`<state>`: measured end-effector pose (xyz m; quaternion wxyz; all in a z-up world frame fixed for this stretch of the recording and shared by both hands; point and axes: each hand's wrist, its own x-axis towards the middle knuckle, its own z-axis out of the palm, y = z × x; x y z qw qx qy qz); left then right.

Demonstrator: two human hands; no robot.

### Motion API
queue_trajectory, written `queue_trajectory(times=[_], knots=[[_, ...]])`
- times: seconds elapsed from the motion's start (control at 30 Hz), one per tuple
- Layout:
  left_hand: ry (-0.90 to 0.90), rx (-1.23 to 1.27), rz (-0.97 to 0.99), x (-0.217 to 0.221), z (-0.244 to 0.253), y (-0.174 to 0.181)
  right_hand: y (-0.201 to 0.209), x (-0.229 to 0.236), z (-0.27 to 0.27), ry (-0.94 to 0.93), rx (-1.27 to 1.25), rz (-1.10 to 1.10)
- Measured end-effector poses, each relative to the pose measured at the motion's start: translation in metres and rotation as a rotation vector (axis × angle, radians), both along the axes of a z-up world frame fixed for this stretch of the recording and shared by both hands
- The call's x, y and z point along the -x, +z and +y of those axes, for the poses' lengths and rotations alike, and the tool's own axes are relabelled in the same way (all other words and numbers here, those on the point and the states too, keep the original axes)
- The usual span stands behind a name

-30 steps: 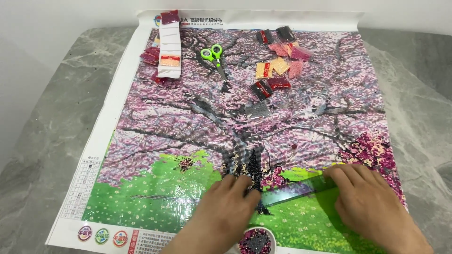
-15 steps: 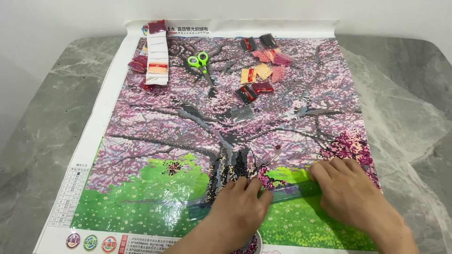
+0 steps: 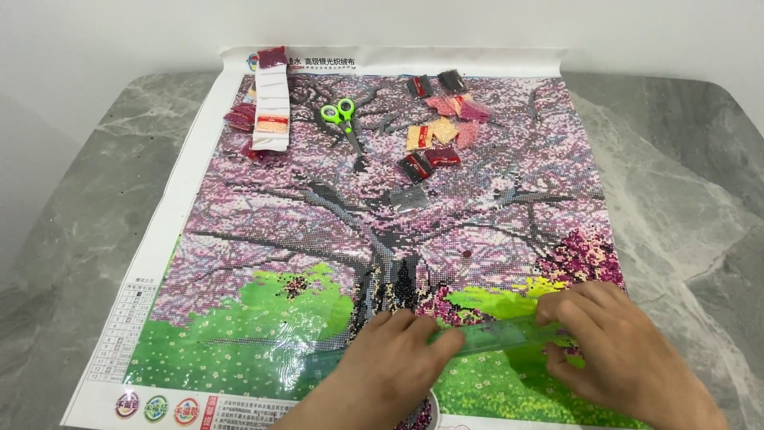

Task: The person is performing diamond painting, using a pen tool to pick up small resin diamonds from a tray and place them onto a sticky canvas following a pattern.

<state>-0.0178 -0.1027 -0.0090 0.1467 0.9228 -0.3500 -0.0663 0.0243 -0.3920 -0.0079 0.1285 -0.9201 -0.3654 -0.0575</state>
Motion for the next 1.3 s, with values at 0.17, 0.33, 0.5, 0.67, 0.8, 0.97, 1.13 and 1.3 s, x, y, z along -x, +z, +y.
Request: queue_trajectory(times=[0.17, 0.33, 0.5, 0.67, 0.8, 0.97, 1.13, 1.3], knots=[[0.001, 0.061, 0.036, 0.009, 0.022, 0.018, 0.015, 0.003, 0.015, 0.215, -0.134, -0.277], [-0.021, 0.066, 0.09, 0.016, 0.037, 0.038, 0.019, 0.01, 0.022, 0.284, -0.115, -0.294], [-0.012, 0.113, 0.083, 0.024, 0.045, 0.052, 0.017, 0.014, 0.031, 0.334, -0.063, -0.322], [-0.019, 0.189, 0.136, 0.035, 0.062, 0.041, 0.027, 0.02, 0.045, 0.399, -0.236, -0.346], [0.016, 0.277, 0.047, 0.051, 0.09, 0.031, 0.034, 0.033, 0.066, 0.277, -0.29, -0.304], [0.487, 0.175, 0.004, 0.068, 0.149, 0.028, 0.045, 0.014, 0.102, 0.569, -0.358, -0.278], [0.993, -0.086, 0.114, 0.08, 0.209, 0.01, 0.015, -0.014, 0.159, 0.641, -0.324, -0.344], [1.163, -0.184, 0.113, 0.093, 0.246, -0.017, -0.021, -0.042, 0.226, 0.675, -0.261, -0.453]])
